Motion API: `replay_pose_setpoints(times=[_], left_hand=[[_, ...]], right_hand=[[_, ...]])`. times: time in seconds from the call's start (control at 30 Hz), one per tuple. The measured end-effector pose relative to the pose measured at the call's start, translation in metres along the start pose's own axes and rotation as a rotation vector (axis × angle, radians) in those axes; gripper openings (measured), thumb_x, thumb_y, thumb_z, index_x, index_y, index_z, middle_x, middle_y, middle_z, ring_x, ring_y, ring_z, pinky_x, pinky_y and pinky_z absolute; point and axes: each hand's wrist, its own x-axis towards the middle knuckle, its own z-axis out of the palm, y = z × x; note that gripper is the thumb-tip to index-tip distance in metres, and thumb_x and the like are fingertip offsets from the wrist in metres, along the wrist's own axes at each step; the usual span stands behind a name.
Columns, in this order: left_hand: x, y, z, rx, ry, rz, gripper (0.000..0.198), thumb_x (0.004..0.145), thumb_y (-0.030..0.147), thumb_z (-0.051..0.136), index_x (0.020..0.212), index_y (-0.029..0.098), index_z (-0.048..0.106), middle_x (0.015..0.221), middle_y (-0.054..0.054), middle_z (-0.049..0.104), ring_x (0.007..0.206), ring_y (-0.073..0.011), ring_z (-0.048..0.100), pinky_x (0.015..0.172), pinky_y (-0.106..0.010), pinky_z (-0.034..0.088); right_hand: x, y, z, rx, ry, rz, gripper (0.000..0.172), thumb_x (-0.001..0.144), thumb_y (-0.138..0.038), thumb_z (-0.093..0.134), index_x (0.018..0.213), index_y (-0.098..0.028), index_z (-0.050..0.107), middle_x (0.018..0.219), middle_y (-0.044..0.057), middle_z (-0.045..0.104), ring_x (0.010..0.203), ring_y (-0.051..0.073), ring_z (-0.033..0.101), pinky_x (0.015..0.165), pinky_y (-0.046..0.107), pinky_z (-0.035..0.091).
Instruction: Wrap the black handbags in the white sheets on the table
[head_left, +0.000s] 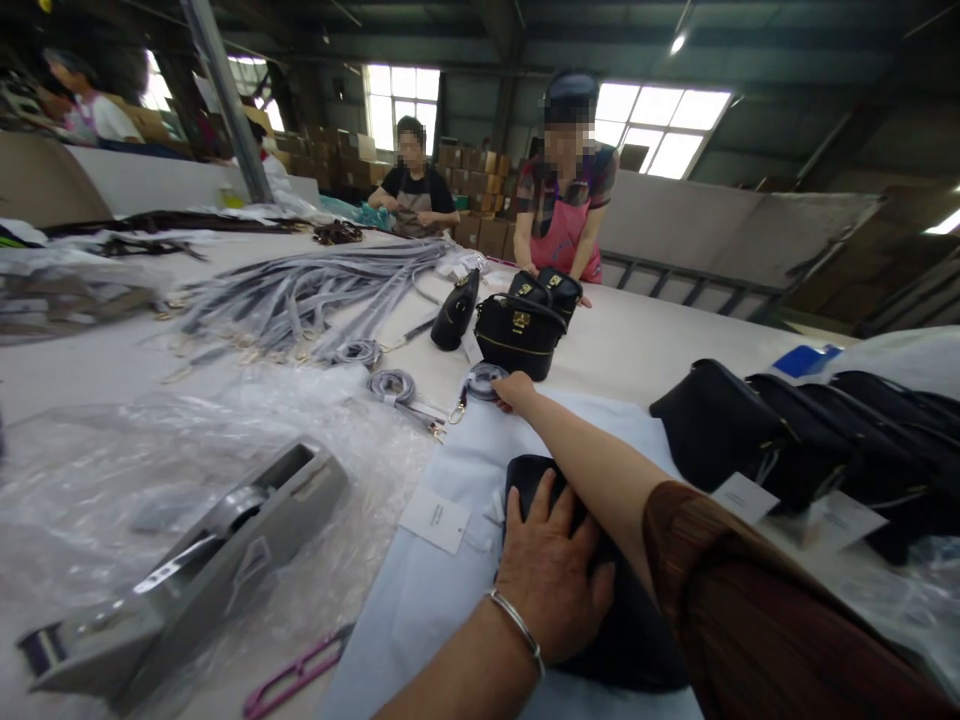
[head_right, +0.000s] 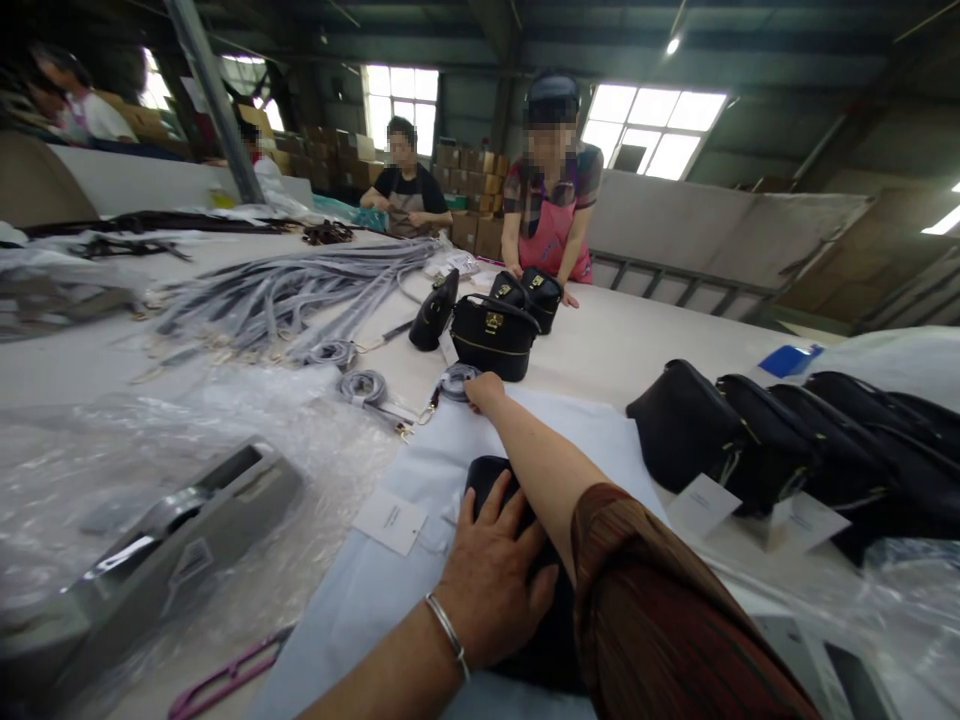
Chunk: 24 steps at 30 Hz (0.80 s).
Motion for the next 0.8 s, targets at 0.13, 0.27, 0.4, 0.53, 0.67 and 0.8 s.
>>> replay_pose_setpoints(times=[0.13,0.27,0.4,0.53,0.67,0.8], left_hand=[[0.001,0.004,-0.005,0.019,0.004,-0.024,0.057,0.093,0.053,0.054,0.148,0.04,0.045,0.165,0.0,0.033,0.154,-0.0378,0.019,0.116,-0.08,0.023],[0.0,0.005,-0.005,0.002,0.009,-0.022,0.059,0.094,0.054,0.052,0.15,0.039,0.042,0.166,0.0,0.031,0.154,-0.0365,0.02,0.116,-0.079,0.022],[0.0,0.003,-0.002,0.009,0.014,-0.012,0.057,0.095,0.055,0.05,0.149,0.035,0.046,0.166,-0.002,0.031,0.155,-0.0348,0.018,0.117,-0.077,0.02],[-0.001,0.003,-0.001,0.019,0.021,-0.013,0.056,0.095,0.053,0.05,0.148,0.035,0.047,0.166,-0.002,0.031,0.155,-0.034,0.018,0.117,-0.077,0.02],[0.0,0.003,-0.001,0.035,0.022,-0.007,0.056,0.095,0.054,0.051,0.148,0.034,0.048,0.166,-0.002,0.031,0.155,-0.0343,0.019,0.118,-0.076,0.02],[0.001,0.002,0.0,0.038,0.016,0.0,0.057,0.095,0.055,0.051,0.148,0.035,0.048,0.166,-0.002,0.032,0.154,-0.0349,0.019,0.117,-0.077,0.02]], right_hand=[[-0.014,-0.012,0.005,-0.082,-0.081,-0.186,0.035,0.088,-0.025,0.071,0.122,-0.018,0.072,0.097,0.006,0.078,0.077,0.016,0.073,0.071,0.025,0.06],[-0.018,-0.007,-0.026,-0.325,-0.072,-0.266,0.035,0.087,-0.019,0.068,0.122,-0.023,0.074,0.125,0.004,0.072,0.116,0.021,0.066,0.101,0.026,0.05],[-0.015,0.025,-0.07,-0.638,-0.058,-0.174,0.031,0.084,-0.01,0.065,0.112,-0.013,0.076,0.127,0.017,0.069,0.127,0.033,0.059,0.108,0.039,0.046],[-0.02,0.056,-0.086,-0.834,-0.049,-0.121,0.032,0.088,-0.01,0.06,0.116,-0.009,0.074,0.13,0.024,0.065,0.124,0.036,0.061,0.102,0.042,0.048],[-0.025,0.062,-0.078,-0.895,-0.01,-0.136,0.033,0.09,-0.006,0.053,0.115,-0.009,0.074,0.128,0.024,0.066,0.125,0.033,0.061,0.103,0.04,0.047],[-0.027,0.061,-0.075,-0.874,0.022,-0.139,0.032,0.088,-0.006,0.053,0.111,-0.008,0.075,0.125,0.026,0.067,0.122,0.035,0.062,0.101,0.044,0.048]])
